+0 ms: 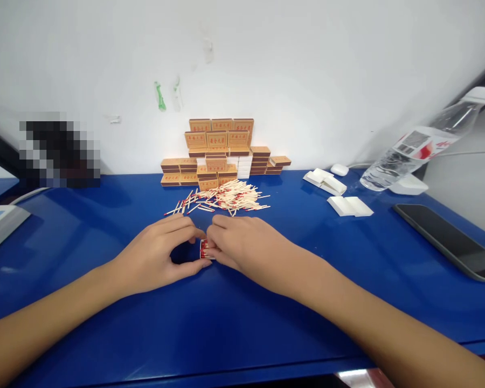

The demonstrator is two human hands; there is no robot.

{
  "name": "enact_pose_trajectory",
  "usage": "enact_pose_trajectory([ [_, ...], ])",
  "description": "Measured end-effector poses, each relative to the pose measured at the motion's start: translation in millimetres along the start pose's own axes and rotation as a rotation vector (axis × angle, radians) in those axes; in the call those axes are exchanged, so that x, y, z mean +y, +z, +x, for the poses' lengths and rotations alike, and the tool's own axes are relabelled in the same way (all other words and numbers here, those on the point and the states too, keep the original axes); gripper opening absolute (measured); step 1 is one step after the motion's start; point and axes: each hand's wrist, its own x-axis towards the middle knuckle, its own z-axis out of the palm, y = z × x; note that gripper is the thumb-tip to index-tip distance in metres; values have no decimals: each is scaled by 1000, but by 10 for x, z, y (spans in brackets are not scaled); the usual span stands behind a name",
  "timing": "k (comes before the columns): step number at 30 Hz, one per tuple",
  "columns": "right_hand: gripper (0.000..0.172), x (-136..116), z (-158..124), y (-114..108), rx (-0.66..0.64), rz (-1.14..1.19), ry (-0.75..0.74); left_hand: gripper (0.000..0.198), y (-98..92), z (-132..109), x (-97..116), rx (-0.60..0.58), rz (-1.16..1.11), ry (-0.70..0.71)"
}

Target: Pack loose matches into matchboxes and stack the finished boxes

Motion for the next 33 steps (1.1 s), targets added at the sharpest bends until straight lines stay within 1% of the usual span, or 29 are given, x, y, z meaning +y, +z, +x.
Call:
enact_pose_trajectory([
  [2,23,1,1,17,-13,3,8,20,-2,0,2,1,1,0],
  [6,18,57,-28,7,69,39,-4,24,-4,-2,0,-2,9,-4],
  [8,15,87,-36,1,78,71,-16,25,-5,-4,-3,-3,8,-4],
  [17,20,98,-2,45,-19,136,1,25,1,-3,3,-14,6,-3],
  [22,19,117,-19,27,-13,153,-19,25,1,-6,-2,-20,12,-11],
  [26,22,122,-28,-4,-32,116,-29,26,-3,-11,-5,-7,18,-4],
  [28,20,148,-22,-28,-5,83,-18,26,-2,-13,-5,-7,16,-5],
  [31,13,242,0,-54,120,25,45,27,0,-11,-7,-4,2,-3],
  [33,12,327,24,-40,174,-7,93,27,1,-6,-9,-4,-6,-4],
])
